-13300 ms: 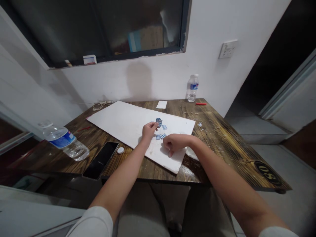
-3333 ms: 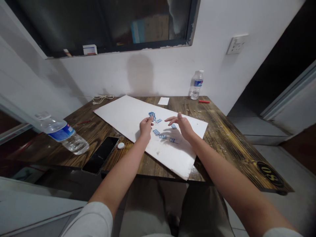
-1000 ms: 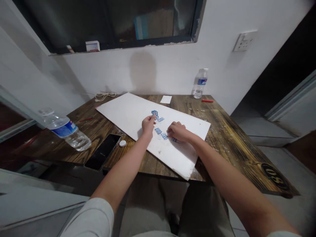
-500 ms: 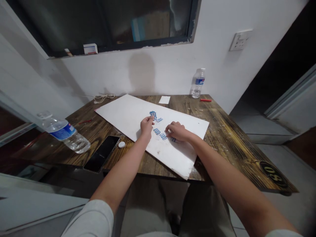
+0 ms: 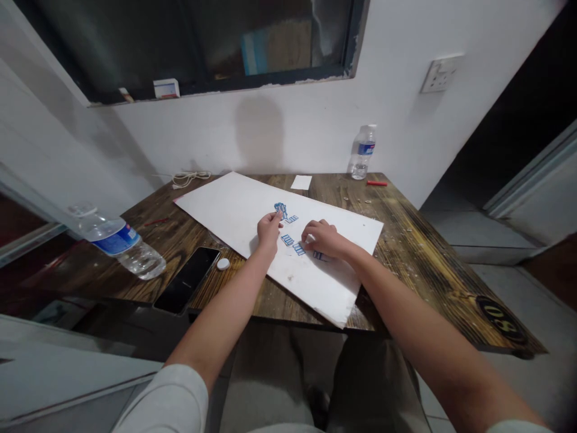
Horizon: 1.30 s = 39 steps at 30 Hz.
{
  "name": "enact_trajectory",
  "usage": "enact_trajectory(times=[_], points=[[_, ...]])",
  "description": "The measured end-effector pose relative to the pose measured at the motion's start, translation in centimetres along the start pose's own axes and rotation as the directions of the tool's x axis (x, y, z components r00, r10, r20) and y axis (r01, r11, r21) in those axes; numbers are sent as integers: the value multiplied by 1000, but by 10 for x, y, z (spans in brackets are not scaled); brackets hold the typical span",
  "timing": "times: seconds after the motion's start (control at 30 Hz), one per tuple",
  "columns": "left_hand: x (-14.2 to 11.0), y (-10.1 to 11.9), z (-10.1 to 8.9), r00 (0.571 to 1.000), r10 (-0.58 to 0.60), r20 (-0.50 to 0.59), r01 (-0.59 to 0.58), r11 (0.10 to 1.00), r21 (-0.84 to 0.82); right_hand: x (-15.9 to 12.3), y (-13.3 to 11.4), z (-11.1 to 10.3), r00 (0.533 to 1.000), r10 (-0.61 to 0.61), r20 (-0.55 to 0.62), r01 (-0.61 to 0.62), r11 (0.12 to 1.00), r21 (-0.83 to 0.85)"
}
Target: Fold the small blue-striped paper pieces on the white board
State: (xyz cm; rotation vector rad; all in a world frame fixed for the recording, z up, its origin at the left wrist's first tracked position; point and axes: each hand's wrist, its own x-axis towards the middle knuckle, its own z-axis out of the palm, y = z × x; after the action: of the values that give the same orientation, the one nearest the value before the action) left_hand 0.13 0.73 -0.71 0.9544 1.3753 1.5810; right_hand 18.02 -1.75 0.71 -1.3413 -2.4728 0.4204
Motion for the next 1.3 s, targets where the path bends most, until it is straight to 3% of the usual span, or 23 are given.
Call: enact_trajectory(times=[0.13,0.27,0.37,0.53,0.7,0.83,0.9,1.03,1.2,1.3], points=[[1,-1,0,1000,3,-4,-3,1000,-4,-1,-1,-4,999,-30,-41,33,997,70],[1,-1,0,1000,-2,-3,2,1000,-8,1,2,-1,998,-28,-61,43,964,263],[-1,2,1,1000,-8,-6,8,1000,4,2,4,-1,986,-67,-156,110,951,290],[-6,6,2,1000,1,20,-1,1000,25,-2,0,-7,895,-167,-415,275,936,218],[-8,7,4,984,126,129,-128,992,5,-9,-6,-9,834,-100,-542,309,900,309],[-10,8,5,963,163,215,-166,986,-3,-8,-8,-7,770,-63,-634,388,836,388],[-11,9,5,956,168,240,-171,985,-12,-6,-9,-6,759,-19,-651,391,813,432],[-12,10,5,946,163,281,-161,987,-29,-1,-8,-1,786,107,-608,313,780,542],[-14,9,6,920,168,353,-173,985,-17,4,-6,7,791,239,-564,296,656,694],[-15,8,7,906,168,390,-176,984,-14,4,-5,7,787,274,-553,272,650,709]])
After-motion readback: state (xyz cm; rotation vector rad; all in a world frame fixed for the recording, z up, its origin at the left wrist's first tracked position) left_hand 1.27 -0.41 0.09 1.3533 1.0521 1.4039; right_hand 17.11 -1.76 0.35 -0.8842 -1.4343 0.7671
